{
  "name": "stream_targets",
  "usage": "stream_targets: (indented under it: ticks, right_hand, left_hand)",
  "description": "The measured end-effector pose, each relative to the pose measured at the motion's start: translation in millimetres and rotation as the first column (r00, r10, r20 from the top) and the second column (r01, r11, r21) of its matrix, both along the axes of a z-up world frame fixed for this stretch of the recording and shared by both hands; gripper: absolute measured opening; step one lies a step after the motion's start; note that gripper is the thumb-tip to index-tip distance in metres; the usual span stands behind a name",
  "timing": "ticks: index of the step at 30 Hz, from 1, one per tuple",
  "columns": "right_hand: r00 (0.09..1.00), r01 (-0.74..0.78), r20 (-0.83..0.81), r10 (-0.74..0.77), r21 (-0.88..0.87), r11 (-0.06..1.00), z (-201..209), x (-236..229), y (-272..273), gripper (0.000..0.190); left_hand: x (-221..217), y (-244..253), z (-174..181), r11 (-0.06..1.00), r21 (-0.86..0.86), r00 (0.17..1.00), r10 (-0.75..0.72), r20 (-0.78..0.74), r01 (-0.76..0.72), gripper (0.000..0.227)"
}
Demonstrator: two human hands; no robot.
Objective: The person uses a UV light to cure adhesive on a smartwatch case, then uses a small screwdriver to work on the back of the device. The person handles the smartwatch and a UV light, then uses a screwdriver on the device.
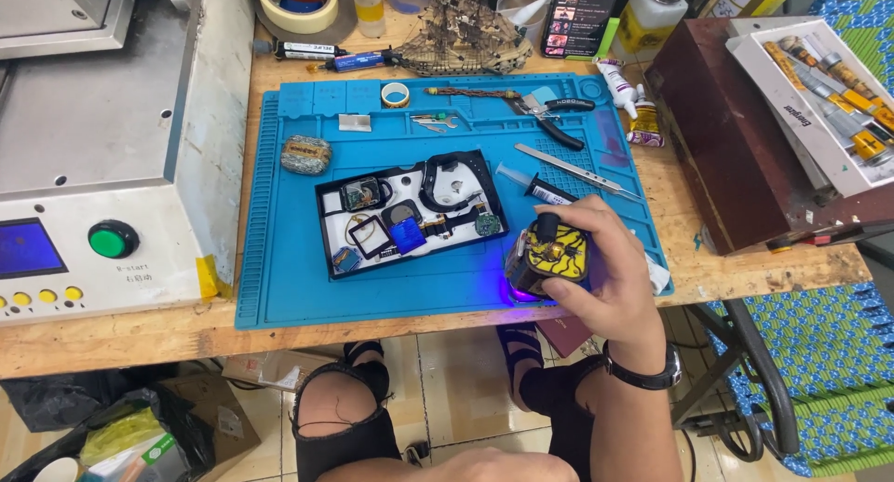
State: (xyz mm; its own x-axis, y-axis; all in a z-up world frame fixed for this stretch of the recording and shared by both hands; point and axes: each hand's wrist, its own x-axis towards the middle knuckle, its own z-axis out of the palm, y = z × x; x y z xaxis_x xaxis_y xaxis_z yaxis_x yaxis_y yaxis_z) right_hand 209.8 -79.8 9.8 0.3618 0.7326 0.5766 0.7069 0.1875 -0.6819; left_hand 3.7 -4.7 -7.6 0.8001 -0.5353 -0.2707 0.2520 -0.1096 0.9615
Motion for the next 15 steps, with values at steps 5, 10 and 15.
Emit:
stream_targets:
  ticks: [5,10,15]
  right_hand:
    - [1.0,-0.005,0.004,0.005,-0.004,1.0,0,0,0,0.051]
    - [1.0,0.013,-0.008,-0.013,-0.013,1.0,2,-1,0,0.053]
    - [1.0,0.007,-0.018,-0.007,-0.004,1.0,2,-2,1,0.053]
  left_hand:
    - [2,3,12,0.998,0.048,0.998,-0.037,-0.045,0.039,0.049]
    - [3,2,9,0.997,0.067,0.995,-0.031,-0.097,0.038,0.048]
    - [-3,5,2,0.999,-0.05,0.996,0.017,0.092,-0.013,0.051]
